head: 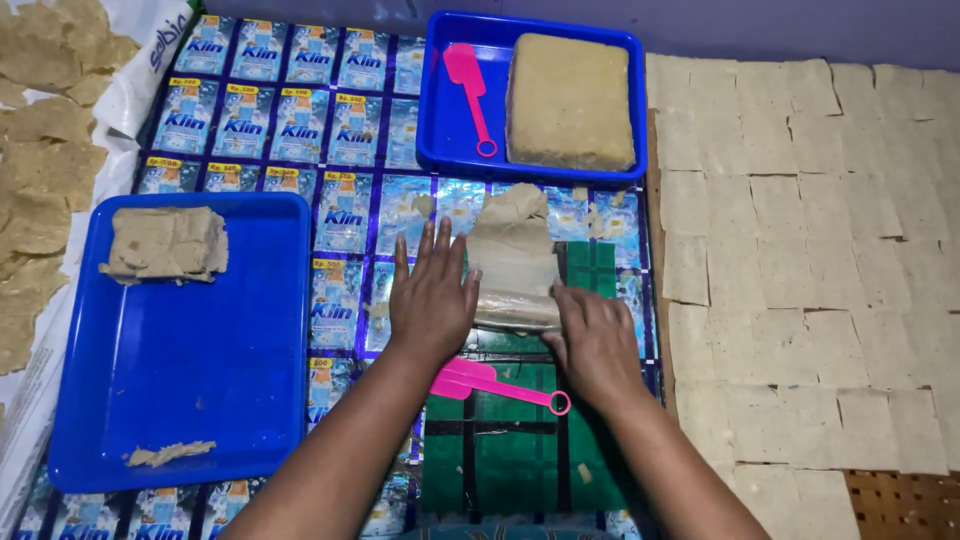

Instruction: Preparing, rolling, and cutting dough into small squares for drying on a bamboo rack.

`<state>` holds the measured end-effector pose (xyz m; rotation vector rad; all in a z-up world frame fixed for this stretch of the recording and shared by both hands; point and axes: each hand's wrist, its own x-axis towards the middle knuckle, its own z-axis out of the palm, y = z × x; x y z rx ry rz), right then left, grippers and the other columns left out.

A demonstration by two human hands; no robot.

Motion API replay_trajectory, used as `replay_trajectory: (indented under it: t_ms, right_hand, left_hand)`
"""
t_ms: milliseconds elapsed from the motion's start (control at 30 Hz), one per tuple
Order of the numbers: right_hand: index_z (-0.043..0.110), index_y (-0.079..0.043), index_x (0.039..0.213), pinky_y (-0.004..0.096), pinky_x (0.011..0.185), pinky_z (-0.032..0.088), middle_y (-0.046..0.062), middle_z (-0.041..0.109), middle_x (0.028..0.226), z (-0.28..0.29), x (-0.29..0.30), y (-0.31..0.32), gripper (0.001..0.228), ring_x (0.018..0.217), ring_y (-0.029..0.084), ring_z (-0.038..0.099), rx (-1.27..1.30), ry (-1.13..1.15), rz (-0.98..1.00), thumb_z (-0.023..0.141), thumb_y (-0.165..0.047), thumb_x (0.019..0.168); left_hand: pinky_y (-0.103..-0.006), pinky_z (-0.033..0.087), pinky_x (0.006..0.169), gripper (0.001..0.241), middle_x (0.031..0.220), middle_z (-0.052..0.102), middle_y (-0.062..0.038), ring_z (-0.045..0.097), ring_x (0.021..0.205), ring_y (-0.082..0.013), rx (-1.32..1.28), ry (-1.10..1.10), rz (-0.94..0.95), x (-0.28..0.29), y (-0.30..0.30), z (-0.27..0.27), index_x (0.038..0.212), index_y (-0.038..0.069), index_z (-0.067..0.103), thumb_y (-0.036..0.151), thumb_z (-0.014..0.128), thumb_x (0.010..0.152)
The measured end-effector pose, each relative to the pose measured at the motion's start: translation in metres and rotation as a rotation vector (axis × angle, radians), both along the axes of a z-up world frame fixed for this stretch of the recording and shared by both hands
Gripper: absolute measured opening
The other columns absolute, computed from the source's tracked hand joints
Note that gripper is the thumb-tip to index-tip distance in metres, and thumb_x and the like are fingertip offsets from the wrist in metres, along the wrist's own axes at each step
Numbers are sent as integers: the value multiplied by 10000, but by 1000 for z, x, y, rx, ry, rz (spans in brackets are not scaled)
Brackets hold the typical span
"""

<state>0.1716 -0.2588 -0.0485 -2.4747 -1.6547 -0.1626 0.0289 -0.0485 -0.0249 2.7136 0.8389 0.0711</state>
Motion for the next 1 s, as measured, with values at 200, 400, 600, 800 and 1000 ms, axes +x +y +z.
replay_trajectory:
  t_ms: [200,400,600,800,1000]
  right_hand:
    - [373,3,1569,611,1214,125,256,424,1587,2,12,29,695,1512,374,344,-23,64,-120,285,-508,1105]
    - [364,-91,1606,630,1215,-88,174,191,1719,2,64,81,697,1606,289,115,-124,116,-240,202,-552,1108]
    - [394,-53,1578,626,1227,62,241,255,1685,-5,45,62,691,1586,347,186,-78,65,-203,345,-529,1080]
    - [295,16,1591,580,1195,216,278,309,1641,-7,-12,12,743,1516,408,303,55,39,-108,448,-467,1047]
    - [674,-208,1365,450,1094,456,53,690,1358,14,23,4,435,1309,278,605,-13,443,-128,522,-439,1029]
  left_hand:
    - [-582,-16,1252,575,1682,268,-184,198,1571,-341,24,-55,29,20,16,-1,1573,97,373,359,285,1070]
    - [-566,-79,1262,622,1725,91,-185,37,1603,-331,-3,-67,113,69,57,1,1637,67,215,353,268,1087]
    - [-573,-102,1257,633,1731,57,-163,16,1604,-317,-36,-3,93,50,43,1,1635,79,199,371,253,1076]
    - [-577,84,1241,571,1667,297,-191,252,1544,-378,23,-39,-4,-9,-4,0,1555,69,394,338,341,1054]
    - [-633,172,1202,589,1512,496,-144,414,1439,-379,60,-171,-145,-41,-16,-19,1414,170,539,587,475,1003]
